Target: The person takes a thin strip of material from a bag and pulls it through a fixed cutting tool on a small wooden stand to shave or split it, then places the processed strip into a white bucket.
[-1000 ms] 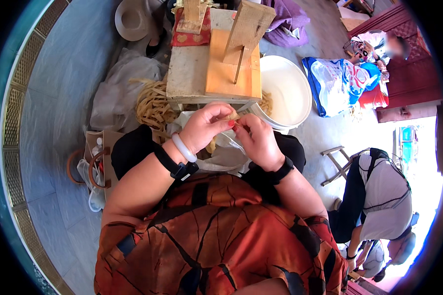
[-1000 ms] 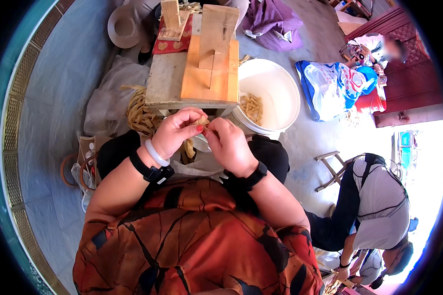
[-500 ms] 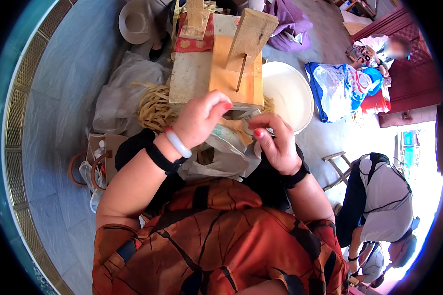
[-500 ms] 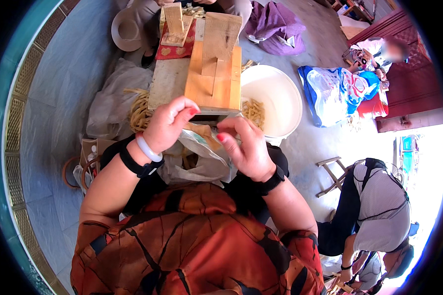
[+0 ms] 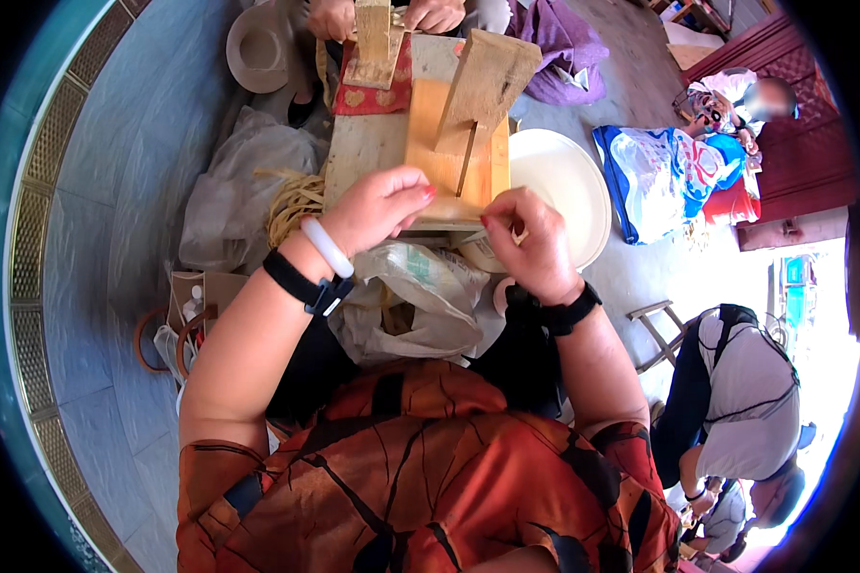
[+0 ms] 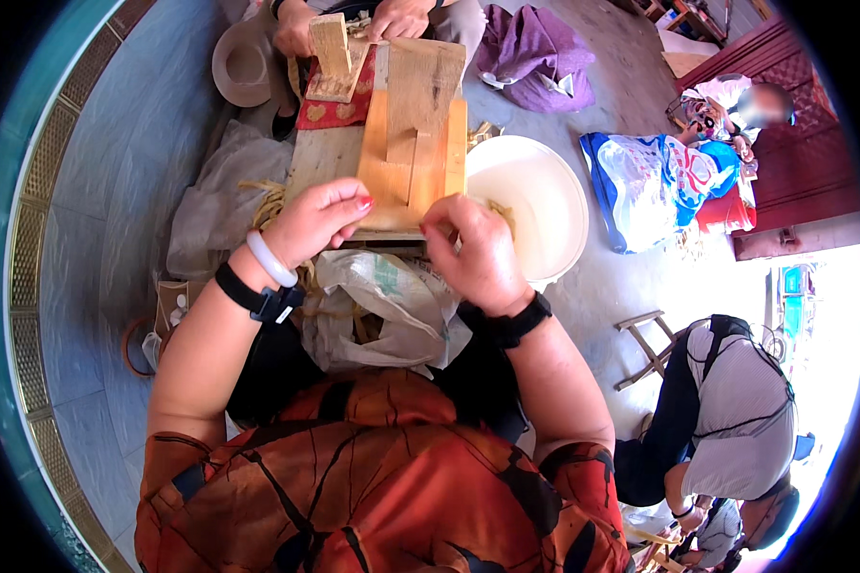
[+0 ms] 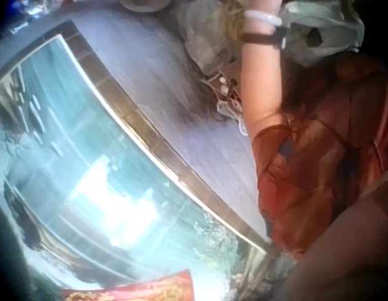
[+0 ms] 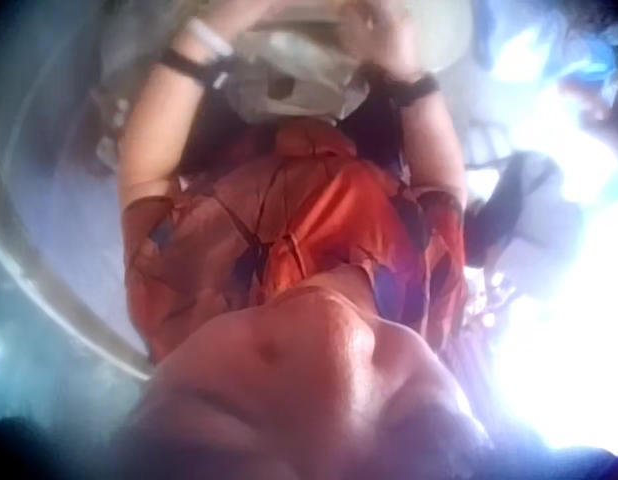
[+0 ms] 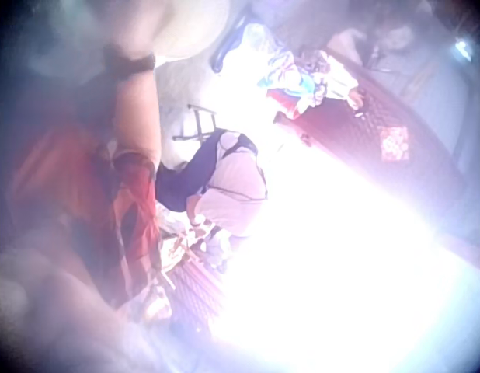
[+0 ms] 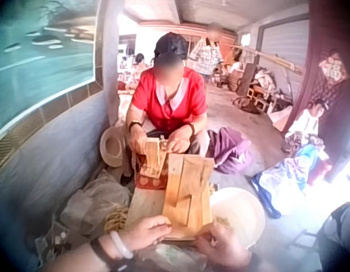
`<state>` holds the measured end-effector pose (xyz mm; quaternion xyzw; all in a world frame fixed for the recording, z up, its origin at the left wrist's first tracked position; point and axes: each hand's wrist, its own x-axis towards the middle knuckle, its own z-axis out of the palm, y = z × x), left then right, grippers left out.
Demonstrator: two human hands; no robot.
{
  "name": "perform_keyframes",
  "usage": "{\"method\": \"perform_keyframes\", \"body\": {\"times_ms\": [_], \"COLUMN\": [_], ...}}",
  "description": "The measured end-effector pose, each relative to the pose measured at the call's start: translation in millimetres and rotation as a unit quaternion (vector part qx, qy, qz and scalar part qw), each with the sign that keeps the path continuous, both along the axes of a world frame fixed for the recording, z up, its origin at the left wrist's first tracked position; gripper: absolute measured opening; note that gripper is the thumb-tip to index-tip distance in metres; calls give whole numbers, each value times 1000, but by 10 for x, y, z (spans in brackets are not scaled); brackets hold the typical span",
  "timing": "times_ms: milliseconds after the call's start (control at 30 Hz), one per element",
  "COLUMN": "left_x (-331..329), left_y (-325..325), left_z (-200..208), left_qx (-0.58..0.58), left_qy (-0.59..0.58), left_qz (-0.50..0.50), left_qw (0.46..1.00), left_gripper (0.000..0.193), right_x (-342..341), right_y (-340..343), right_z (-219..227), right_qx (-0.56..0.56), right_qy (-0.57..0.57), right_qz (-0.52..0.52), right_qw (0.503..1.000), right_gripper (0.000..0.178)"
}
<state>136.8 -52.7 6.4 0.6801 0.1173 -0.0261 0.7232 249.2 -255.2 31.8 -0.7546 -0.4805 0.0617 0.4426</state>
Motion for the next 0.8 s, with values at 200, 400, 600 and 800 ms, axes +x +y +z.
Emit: {"method": "perform_keyframes", "body": {"times_ms": [200, 400, 600, 800], "left_x": [562, 187, -149, -400], "left_y": [40, -64, -470, -211], "left_z": [-192, -185, -95, -241], "left_qx": [304, 239, -162, -357], "left_qy": [-102, -64, -7, -38], "left_qz": [145, 109, -63, -94], "left_qw": [936, 963, 985, 928], "left_gripper": [20, 19, 15, 19], "right_x": [403, 494, -255, -276], "right_y": [307, -153, -121, -255], "right_z": [-234, -249, -56, -85], "right_qx": [-20, -31, 21, 43], "right_qy": [34, -231, -276, -260], "right_qz": [-70, -125, 80, -4], "right_qw": [997, 964, 958, 965], "right_gripper": [8, 36, 25, 30]}}
